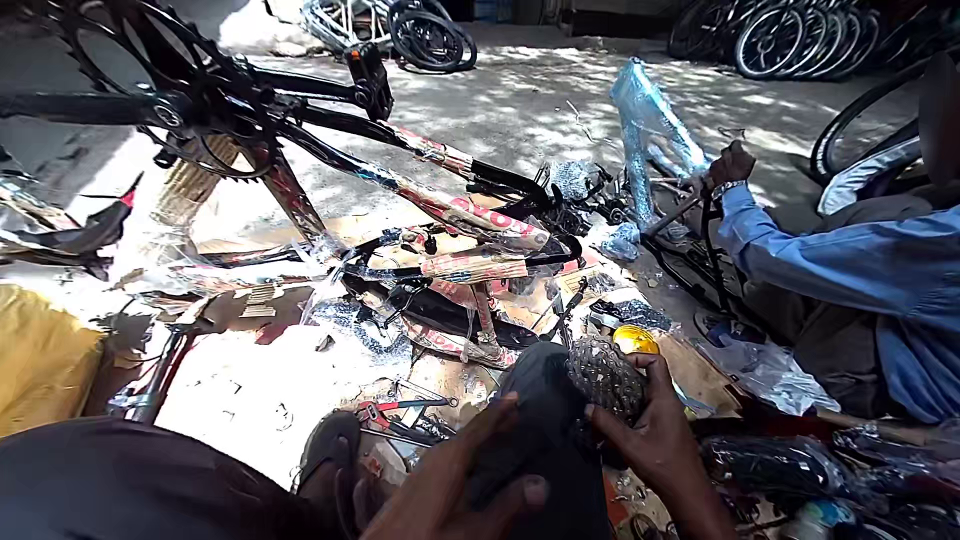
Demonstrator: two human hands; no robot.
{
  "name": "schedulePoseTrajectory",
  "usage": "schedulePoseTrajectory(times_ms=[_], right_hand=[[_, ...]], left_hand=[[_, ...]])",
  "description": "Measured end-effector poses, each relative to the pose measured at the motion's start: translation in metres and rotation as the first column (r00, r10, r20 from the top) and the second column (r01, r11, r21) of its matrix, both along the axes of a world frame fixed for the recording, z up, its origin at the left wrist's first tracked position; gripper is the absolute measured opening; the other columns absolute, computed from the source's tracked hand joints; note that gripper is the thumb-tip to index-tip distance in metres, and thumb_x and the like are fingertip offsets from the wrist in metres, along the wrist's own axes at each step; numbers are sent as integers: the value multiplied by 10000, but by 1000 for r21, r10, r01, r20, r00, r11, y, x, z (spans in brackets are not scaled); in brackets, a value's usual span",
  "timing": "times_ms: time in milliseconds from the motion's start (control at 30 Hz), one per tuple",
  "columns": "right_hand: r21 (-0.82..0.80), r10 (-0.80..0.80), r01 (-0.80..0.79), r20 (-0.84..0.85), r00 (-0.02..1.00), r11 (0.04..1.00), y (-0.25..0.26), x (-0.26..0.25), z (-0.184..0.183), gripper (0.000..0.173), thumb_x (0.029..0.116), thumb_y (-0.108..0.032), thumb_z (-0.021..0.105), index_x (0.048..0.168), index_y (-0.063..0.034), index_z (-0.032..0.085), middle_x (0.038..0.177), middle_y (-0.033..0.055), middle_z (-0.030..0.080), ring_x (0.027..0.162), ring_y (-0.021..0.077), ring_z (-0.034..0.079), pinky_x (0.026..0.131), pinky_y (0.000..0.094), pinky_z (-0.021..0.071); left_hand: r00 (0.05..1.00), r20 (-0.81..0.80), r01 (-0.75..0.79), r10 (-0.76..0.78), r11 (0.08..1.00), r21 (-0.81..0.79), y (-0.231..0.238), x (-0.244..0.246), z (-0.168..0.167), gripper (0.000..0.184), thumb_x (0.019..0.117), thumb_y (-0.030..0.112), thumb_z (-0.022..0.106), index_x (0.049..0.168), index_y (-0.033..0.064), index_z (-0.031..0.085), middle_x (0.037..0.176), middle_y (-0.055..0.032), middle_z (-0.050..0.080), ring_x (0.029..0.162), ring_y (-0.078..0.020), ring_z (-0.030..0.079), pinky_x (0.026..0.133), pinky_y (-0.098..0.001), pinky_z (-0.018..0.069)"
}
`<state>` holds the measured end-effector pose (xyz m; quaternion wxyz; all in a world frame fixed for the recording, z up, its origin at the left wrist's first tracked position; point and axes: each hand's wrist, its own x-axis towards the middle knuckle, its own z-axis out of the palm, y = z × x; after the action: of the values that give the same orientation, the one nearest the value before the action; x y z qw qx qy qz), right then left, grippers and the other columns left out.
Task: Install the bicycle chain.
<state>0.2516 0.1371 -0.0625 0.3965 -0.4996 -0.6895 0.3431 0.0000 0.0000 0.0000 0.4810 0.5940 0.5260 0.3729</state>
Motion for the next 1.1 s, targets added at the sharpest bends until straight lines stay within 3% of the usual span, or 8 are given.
schedulePoseTrajectory(times_ms=[133,233,333,467,567,733,867,1100], right_hand=[[422,169,-310,339,925,852,-44,-87,11,419,839,-227,711,1225,-75,651,1006,83,709,843,214,712,640,418,612],[373,369,-574,492,789,729,-67,-115,9,520,765,-150,736,1283,-153,686,1127,137,686,1036,339,669,811,494,583],[208,634,-751,425,646,626,-66,-112,11,552,889,-500,744,1354,-213,664,1338,95,638,1281,280,573,1063,468,497],[212,626,-624,70,777,752,-60,-96,7,579,850,-507,806,1296,-152,702,1386,117,616,1328,248,552,1095,466,502],[43,447,-445,-109,888,894,-41,-86,-22,614,971,-527,632,1391,-81,596,1384,78,621,1276,216,599,1035,423,553],[-490,166,-776,-793,586,397,-50,-83,-34,532,1099,-422,366,1417,-29,528,1326,188,639,1138,311,678,953,487,587],[-497,82,-799,-830,552,339,-54,-86,-37,452,1095,-311,426,1403,-7,558,1300,228,634,1080,334,698,931,506,598],[-565,128,-624,-678,724,540,-50,-86,-37,322,974,-40,641,1289,26,643,1224,217,668,979,307,721,819,437,642]], left_hand=[[763,565,-242,314,949,-201,5,12,-23,1023,927,490,709,1611,-12,136,1492,-151,528,1328,-233,575,1090,-425,515],[407,773,-304,486,870,-387,-2,-8,-35,446,1075,231,489,1439,8,359,1169,-172,673,1037,-256,703,896,-438,602],[246,702,-412,668,728,-549,-7,-19,-47,295,1102,168,435,1326,-15,493,1043,-188,702,919,-255,725,820,-410,622],[223,686,-443,692,699,-561,-6,-26,-53,323,1112,158,405,1346,-44,497,1102,-246,703,936,-341,737,790,-486,638],[228,689,-378,688,715,-588,-10,-28,-49,351,1122,203,383,1395,-14,427,1164,-255,683,959,-379,732,731,-519,643],[215,718,-332,662,741,-584,-16,-30,-53,383,1131,213,340,1421,7,480,1228,-247,683,1009,-390,727,799,-548,632],[197,628,-404,753,646,-648,-14,-34,-59,374,1125,219,374,1415,27,514,1201,-246,686,980,-392,727,773,-540,634],[405,569,-372,715,698,-612,-8,-34,-58,367,1118,236,411,1415,82,561,1148,-228,707,934,-365,739,742,-515,643]])
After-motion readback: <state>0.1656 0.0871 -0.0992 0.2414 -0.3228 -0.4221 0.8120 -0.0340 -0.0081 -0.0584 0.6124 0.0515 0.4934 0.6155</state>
